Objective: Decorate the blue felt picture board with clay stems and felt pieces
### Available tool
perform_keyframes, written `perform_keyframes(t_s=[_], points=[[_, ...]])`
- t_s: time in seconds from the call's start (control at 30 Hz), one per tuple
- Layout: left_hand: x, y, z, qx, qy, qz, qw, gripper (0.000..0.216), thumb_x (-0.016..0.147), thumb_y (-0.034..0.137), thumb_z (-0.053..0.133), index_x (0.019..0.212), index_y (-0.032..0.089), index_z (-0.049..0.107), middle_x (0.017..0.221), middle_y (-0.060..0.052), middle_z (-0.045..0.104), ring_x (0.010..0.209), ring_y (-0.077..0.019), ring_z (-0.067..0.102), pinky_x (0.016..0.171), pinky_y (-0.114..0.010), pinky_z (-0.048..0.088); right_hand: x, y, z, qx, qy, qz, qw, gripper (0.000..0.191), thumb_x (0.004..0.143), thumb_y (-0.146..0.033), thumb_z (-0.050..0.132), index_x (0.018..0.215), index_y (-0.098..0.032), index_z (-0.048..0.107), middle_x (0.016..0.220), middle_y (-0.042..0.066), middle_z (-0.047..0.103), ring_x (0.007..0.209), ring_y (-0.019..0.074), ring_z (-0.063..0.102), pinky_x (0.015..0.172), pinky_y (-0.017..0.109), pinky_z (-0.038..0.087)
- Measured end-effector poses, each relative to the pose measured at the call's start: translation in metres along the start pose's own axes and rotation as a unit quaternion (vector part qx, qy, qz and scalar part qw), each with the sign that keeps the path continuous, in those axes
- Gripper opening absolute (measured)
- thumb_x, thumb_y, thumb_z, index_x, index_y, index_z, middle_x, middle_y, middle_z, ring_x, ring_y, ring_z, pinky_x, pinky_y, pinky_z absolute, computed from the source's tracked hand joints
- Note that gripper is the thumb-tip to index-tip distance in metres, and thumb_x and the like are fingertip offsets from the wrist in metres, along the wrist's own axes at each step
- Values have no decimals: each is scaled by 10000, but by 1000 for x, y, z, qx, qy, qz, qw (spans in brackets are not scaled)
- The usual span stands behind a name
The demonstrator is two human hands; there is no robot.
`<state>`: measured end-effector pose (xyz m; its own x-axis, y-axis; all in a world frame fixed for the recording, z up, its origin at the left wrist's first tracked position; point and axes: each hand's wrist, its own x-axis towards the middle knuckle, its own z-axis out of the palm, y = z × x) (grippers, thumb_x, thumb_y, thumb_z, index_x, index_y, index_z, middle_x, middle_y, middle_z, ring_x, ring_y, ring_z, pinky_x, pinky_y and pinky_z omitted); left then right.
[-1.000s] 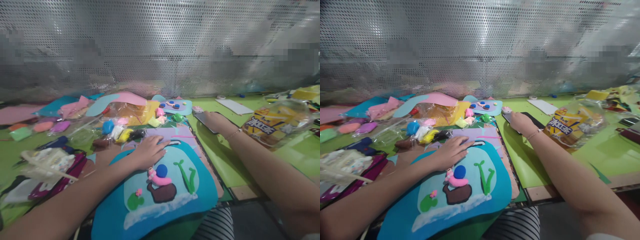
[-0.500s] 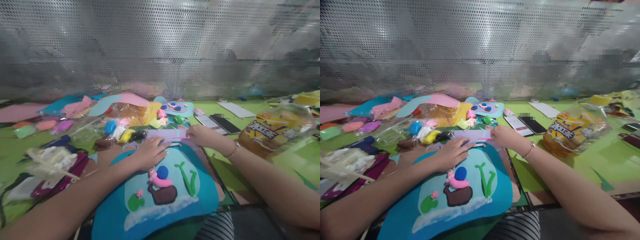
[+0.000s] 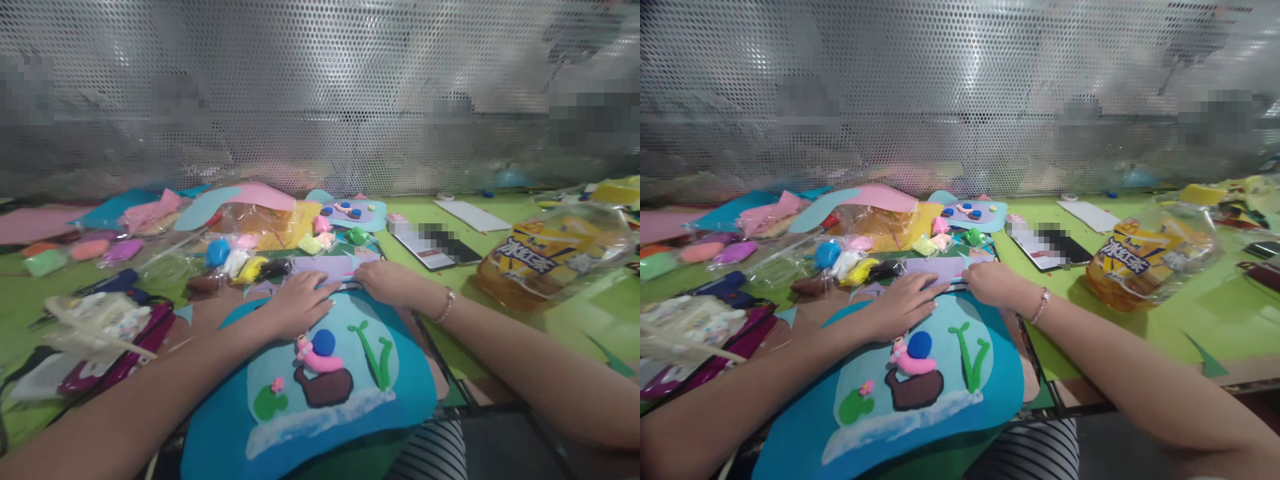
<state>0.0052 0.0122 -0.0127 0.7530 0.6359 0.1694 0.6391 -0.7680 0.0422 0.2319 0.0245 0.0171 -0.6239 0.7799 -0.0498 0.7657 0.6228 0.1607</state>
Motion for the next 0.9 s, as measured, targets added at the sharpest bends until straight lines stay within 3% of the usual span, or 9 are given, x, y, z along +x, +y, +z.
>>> perform_keyframes(t_s=[0.6,0.9], points=[[1,0,-1,8,5,0,1000,403,955,352,329,1316,227,455,1254,-107,476,1146,-249,431,967,-415,337,3,0,-5,-13,5,32,999,270,914,-165,338,876,-117,601,863,103,626,763,183,601,613,263,348],[1,-2,1,2,6,4,1000,403,957,361,317,1316,240,455,1260,-105,469,1150,-253,428,970,-423,331,4,0,4,-12,-12,10,1000,237,888,-158,383,918,-123,616,868,104,641,750,184,609,611,255,357]])
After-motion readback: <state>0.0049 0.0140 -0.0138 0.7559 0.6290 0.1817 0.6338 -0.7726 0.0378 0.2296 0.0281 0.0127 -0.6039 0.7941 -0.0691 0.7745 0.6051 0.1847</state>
